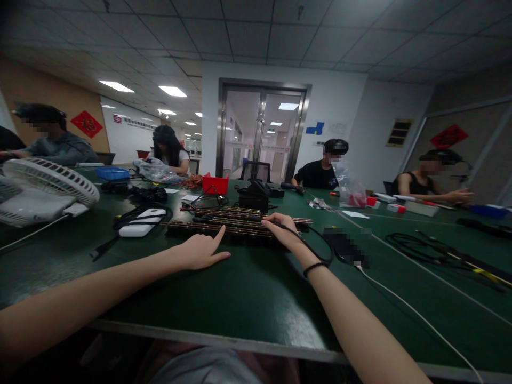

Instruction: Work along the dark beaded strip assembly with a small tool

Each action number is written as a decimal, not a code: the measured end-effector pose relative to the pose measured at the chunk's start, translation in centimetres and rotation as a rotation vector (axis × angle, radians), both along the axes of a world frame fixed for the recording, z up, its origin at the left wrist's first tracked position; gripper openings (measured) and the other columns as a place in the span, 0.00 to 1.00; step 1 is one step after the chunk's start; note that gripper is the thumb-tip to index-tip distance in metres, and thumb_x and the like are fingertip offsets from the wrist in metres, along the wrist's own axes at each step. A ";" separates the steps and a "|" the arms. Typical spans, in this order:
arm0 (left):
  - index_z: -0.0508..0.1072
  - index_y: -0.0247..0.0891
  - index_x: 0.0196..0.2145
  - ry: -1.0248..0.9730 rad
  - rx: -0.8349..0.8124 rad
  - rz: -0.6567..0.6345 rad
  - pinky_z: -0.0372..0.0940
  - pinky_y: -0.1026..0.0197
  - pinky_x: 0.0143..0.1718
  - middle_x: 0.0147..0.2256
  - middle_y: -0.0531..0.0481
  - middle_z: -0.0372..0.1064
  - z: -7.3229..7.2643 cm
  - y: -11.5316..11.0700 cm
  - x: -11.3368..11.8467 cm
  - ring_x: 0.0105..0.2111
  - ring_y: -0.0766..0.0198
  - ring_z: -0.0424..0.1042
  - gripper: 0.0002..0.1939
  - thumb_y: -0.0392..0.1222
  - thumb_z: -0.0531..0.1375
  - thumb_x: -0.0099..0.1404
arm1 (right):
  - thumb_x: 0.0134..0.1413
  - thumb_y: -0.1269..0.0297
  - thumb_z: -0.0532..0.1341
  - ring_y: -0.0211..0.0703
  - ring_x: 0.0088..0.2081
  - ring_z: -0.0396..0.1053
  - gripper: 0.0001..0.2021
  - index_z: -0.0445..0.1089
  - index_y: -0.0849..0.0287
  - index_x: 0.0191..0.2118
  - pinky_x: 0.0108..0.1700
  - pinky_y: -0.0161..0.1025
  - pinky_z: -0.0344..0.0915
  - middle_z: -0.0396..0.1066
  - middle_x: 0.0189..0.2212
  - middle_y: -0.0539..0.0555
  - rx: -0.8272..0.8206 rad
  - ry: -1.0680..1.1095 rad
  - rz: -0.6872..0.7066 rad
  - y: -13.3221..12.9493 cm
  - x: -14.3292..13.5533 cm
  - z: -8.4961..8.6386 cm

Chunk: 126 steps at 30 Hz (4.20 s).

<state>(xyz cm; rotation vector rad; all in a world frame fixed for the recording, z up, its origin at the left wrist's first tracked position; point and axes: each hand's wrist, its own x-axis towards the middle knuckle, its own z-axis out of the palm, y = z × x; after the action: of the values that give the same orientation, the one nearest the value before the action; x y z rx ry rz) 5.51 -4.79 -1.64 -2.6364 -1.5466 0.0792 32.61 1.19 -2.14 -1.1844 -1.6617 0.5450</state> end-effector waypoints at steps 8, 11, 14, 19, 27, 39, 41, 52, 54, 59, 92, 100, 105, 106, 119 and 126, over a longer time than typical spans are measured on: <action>0.41 0.21 0.72 -0.017 0.012 0.072 0.69 0.48 0.45 0.45 0.26 0.77 -0.1 -0.2 0.5 0.47 0.40 0.77 0.46 0.65 0.43 0.74 | 0.44 0.51 0.69 0.50 0.36 0.77 0.13 0.76 0.56 0.29 0.41 0.44 0.71 0.80 0.32 0.56 0.032 -0.017 0.021 -0.6 -0.5 0.3; 0.40 0.21 0.72 -0.029 0.026 0.114 0.69 0.48 0.46 0.45 0.27 0.77 -0.3 -0.3 0.7 0.47 0.40 0.77 0.46 0.64 0.43 0.74 | 0.45 0.51 0.68 0.49 0.35 0.77 0.13 0.76 0.56 0.29 0.40 0.43 0.71 0.80 0.32 0.55 0.055 -0.046 0.028 -0.7 -0.6 0.4; 0.39 0.20 0.72 -0.033 0.025 0.137 0.69 0.48 0.46 0.45 0.27 0.77 -0.4 -0.2 0.8 0.47 0.41 0.77 0.46 0.64 0.42 0.74 | 0.45 0.52 0.68 0.49 0.35 0.77 0.12 0.76 0.56 0.29 0.39 0.43 0.70 0.80 0.32 0.55 0.061 -0.058 0.030 -0.6 -0.5 0.3; 0.39 0.20 0.72 -0.064 -0.001 0.158 0.68 0.48 0.46 0.46 0.26 0.77 -0.5 0.0 0.7 0.47 0.41 0.78 0.47 0.64 0.42 0.74 | 0.45 0.54 0.69 0.50 0.38 0.77 0.11 0.76 0.56 0.30 0.43 0.45 0.71 0.81 0.36 0.57 0.044 -0.012 0.029 -0.3 -0.3 0.0; 0.37 0.23 0.73 -0.059 -0.022 0.123 0.68 0.47 0.47 0.46 0.28 0.77 -0.2 0.0 0.6 0.47 0.41 0.78 0.45 0.64 0.42 0.75 | 0.46 0.55 0.67 0.49 0.37 0.77 0.10 0.76 0.57 0.30 0.42 0.43 0.71 0.81 0.34 0.56 0.029 -0.012 0.001 -0.4 -0.2 0.0; 0.41 0.26 0.73 -0.036 -0.008 0.116 0.68 0.47 0.48 0.45 0.29 0.78 -0.3 -0.1 0.7 0.49 0.41 0.77 0.43 0.63 0.43 0.75 | 0.44 0.54 0.68 0.50 0.38 0.77 0.11 0.76 0.56 0.28 0.43 0.44 0.71 0.81 0.35 0.56 0.035 0.018 0.028 -0.5 -0.4 0.0; 0.41 0.26 0.73 -0.037 -0.012 0.113 0.68 0.46 0.49 0.45 0.30 0.78 -0.3 -0.1 0.7 0.48 0.40 0.77 0.43 0.63 0.43 0.75 | 0.44 0.54 0.68 0.50 0.38 0.77 0.11 0.76 0.56 0.28 0.43 0.44 0.71 0.80 0.34 0.56 0.047 0.000 0.026 -0.8 -0.4 0.2; 0.41 0.25 0.73 -0.033 0.003 0.101 0.68 0.47 0.48 0.45 0.29 0.78 -0.4 0.1 0.4 0.48 0.40 0.77 0.44 0.63 0.43 0.75 | 0.44 0.53 0.68 0.50 0.37 0.76 0.12 0.77 0.57 0.29 0.43 0.44 0.71 0.80 0.32 0.55 0.063 -0.024 0.019 -0.9 -0.6 0.4; 0.41 0.25 0.73 -0.039 -0.004 0.099 0.69 0.47 0.48 0.45 0.30 0.78 -0.4 0.1 0.4 0.48 0.41 0.77 0.44 0.64 0.43 0.75 | 0.45 0.53 0.68 0.50 0.36 0.76 0.12 0.77 0.57 0.29 0.43 0.44 0.71 0.80 0.32 0.55 0.073 -0.028 0.019 -0.9 -0.5 0.4; 0.40 0.27 0.73 -0.044 0.004 0.092 0.69 0.47 0.48 0.45 0.30 0.78 -0.4 0.1 0.4 0.48 0.41 0.78 0.43 0.63 0.43 0.75 | 0.45 0.55 0.68 0.49 0.36 0.76 0.10 0.77 0.56 0.29 0.42 0.44 0.71 0.80 0.33 0.56 0.059 -0.028 0.014 -0.6 -0.4 0.2; 0.39 0.25 0.73 -0.045 0.028 0.099 0.68 0.49 0.47 0.46 0.28 0.77 -0.4 -0.2 0.3 0.48 0.41 0.78 0.45 0.64 0.43 0.75 | 0.51 0.50 0.63 0.50 0.35 0.77 0.15 0.63 0.51 0.22 0.44 0.47 0.72 0.76 0.25 0.49 0.010 0.203 -0.164 1.3 1.0 -0.2; 0.40 0.25 0.73 -0.045 0.024 0.096 0.68 0.49 0.47 0.47 0.28 0.77 -0.3 -0.2 0.4 0.49 0.41 0.77 0.45 0.64 0.43 0.75 | 0.49 0.49 0.65 0.51 0.36 0.77 0.14 0.66 0.51 0.23 0.43 0.47 0.72 0.76 0.26 0.50 0.000 0.146 -0.153 1.0 0.6 -0.3; 0.40 0.24 0.73 -0.037 0.017 0.093 0.69 0.48 0.47 0.47 0.27 0.77 -0.1 -0.4 0.4 0.48 0.40 0.77 0.45 0.64 0.43 0.75 | 0.48 0.50 0.65 0.50 0.36 0.77 0.14 0.67 0.52 0.24 0.44 0.47 0.72 0.77 0.26 0.50 -0.001 0.162 -0.138 1.0 0.5 -0.1; 0.40 0.24 0.73 -0.037 0.021 0.090 0.69 0.48 0.47 0.47 0.27 0.77 -0.1 -0.4 0.4 0.48 0.40 0.77 0.45 0.64 0.43 0.75 | 0.48 0.50 0.65 0.50 0.37 0.77 0.14 0.67 0.52 0.24 0.45 0.47 0.72 0.77 0.27 0.50 -0.003 0.166 -0.134 1.0 0.5 -0.1; 0.40 0.25 0.73 -0.036 0.033 0.076 0.68 0.48 0.46 0.45 0.29 0.78 -0.5 0.0 0.2 0.48 0.40 0.77 0.45 0.65 0.42 0.74 | 0.50 0.49 0.64 0.50 0.38 0.77 0.14 0.66 0.52 0.24 0.44 0.46 0.71 0.77 0.27 0.50 -0.002 0.181 -0.132 0.5 0.2 0.4; 0.41 0.25 0.73 -0.035 0.031 0.077 0.68 0.47 0.47 0.46 0.28 0.77 -0.3 -0.2 0.3 0.48 0.39 0.77 0.45 0.64 0.43 0.74 | 0.49 0.52 0.65 0.49 0.36 0.77 0.13 0.66 0.52 0.23 0.41 0.46 0.72 0.77 0.26 0.50 -0.052 0.178 -0.133 0.4 0.2 0.2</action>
<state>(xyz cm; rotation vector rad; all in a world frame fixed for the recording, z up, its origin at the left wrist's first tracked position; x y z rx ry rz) 5.80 -4.96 -1.96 -2.5677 -1.6468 0.0138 32.81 1.63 -1.93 -1.2371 -1.4148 0.5952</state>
